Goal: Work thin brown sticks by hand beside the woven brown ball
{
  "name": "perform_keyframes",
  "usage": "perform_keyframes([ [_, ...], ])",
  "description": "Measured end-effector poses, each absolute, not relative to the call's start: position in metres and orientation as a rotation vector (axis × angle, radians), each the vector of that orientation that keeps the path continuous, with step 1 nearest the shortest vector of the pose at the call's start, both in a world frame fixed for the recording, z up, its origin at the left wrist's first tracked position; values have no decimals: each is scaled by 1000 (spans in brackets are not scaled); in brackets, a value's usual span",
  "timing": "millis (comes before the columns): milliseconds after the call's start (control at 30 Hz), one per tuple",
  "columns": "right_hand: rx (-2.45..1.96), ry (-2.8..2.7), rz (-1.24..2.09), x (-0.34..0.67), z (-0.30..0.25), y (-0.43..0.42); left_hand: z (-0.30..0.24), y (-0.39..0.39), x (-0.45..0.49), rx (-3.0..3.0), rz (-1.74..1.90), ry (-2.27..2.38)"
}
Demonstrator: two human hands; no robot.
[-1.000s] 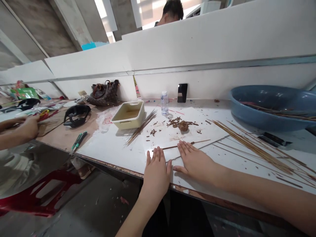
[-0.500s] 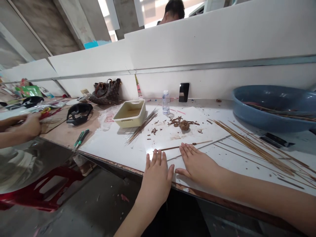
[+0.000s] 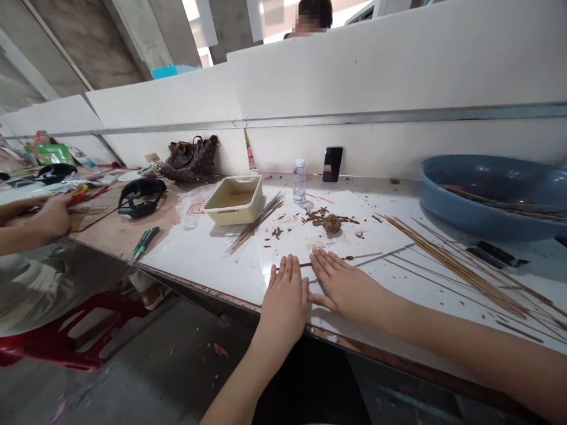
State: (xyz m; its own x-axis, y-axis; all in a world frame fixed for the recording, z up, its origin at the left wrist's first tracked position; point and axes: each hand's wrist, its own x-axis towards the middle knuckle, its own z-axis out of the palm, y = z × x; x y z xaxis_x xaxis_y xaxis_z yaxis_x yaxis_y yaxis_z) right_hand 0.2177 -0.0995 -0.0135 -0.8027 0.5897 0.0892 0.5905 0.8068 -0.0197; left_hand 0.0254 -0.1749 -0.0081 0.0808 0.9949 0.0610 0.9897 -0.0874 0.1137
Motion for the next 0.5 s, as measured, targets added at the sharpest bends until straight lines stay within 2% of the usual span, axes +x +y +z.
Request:
perform_keyframes([
  [267, -990, -2885, 95, 230, -31, -103, -26, -188, 31, 2365, 214, 2189],
  [500, -1027, -2870, 125, 223, -22, -76, -22, -163, 32, 2310, 282, 2242],
])
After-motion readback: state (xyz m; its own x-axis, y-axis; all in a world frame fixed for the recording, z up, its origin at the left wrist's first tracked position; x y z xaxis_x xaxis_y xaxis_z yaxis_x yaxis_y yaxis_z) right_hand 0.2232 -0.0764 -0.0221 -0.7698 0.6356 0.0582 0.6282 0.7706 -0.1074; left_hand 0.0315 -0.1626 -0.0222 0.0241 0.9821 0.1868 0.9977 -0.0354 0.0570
